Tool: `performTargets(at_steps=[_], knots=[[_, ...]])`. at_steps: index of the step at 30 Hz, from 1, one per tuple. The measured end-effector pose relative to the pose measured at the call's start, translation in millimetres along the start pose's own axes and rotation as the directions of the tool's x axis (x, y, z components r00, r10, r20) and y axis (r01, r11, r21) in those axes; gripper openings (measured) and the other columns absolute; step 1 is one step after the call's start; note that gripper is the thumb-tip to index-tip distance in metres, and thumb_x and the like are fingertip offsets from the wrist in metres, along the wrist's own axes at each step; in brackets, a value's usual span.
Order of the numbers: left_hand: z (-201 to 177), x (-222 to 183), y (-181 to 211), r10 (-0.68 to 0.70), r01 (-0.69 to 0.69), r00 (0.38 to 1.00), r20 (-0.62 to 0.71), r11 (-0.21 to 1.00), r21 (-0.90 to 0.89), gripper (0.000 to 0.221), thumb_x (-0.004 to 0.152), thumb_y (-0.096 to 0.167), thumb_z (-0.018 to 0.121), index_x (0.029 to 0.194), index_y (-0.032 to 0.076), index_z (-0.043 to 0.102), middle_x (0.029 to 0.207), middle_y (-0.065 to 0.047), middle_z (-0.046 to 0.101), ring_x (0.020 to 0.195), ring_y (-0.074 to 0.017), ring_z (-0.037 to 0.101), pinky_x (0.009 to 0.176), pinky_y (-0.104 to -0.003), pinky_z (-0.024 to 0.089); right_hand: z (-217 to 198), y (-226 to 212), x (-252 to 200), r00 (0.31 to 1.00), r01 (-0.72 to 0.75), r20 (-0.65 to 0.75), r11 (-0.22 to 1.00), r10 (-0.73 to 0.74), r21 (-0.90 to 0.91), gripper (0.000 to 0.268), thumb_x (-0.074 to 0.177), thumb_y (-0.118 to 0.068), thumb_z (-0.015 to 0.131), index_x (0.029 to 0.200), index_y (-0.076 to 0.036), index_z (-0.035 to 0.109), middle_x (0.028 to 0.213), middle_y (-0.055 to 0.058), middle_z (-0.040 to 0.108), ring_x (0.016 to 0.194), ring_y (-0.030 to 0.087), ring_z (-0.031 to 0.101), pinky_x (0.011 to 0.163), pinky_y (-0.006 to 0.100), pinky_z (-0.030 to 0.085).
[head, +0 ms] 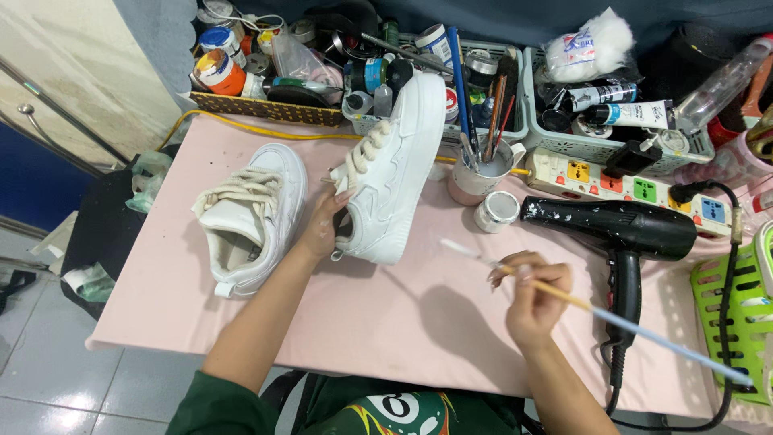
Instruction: The person applies paint to the midsole of a shoe with a brush and dries it with a hair dryer.
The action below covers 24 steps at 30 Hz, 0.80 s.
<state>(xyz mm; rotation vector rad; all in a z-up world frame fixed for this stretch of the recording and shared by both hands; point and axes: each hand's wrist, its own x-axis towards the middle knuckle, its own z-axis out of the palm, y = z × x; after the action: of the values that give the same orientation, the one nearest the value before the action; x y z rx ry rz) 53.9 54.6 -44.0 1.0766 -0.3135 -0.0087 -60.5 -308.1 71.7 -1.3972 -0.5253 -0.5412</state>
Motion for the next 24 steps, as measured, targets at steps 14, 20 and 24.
performTargets(at_steps=[14,20,24], knots=[[27,-17,17,-0.163,0.156,0.979,-0.119,0.986,-0.066,0.06,0.096,0.036,0.051,0.141,-0.003,0.053,0.136,-0.013,0.062,0.126,-0.0235,0.059,0.112,-0.038,0.043,-72,15,92,0.992,0.12,0.109,0.73,-0.063,-0.673,0.019,0.097,0.008,0.071,0.113,0.001,0.064,0.117,0.017,0.068,0.102,0.024,0.071,0.086,0.033,0.059],[12,-21,-7,0.018,-0.018,0.998,-0.058,1.0,0.011,0.062,0.101,0.042,0.046,0.14,-0.005,0.055,0.14,-0.013,0.062,0.132,-0.0217,0.058,0.117,-0.037,0.042,-72,26,119,0.91,0.34,0.414,0.545,0.014,-0.766,0.026,0.089,0.002,0.074,0.114,-0.004,0.069,0.12,0.013,0.07,0.11,0.031,0.069,0.092,0.039,0.057],[21,-19,5,-0.141,0.124,0.981,-0.134,0.984,-0.125,0.057,0.098,0.034,0.05,0.14,-0.005,0.055,0.137,-0.014,0.063,0.128,-0.0241,0.059,0.114,-0.039,0.042,-64,27,122,0.855,0.417,0.511,0.478,0.081,-0.773,0.024,0.09,-0.003,0.072,0.113,-0.007,0.072,0.119,0.008,0.07,0.118,0.028,0.066,0.099,0.041,0.052]])
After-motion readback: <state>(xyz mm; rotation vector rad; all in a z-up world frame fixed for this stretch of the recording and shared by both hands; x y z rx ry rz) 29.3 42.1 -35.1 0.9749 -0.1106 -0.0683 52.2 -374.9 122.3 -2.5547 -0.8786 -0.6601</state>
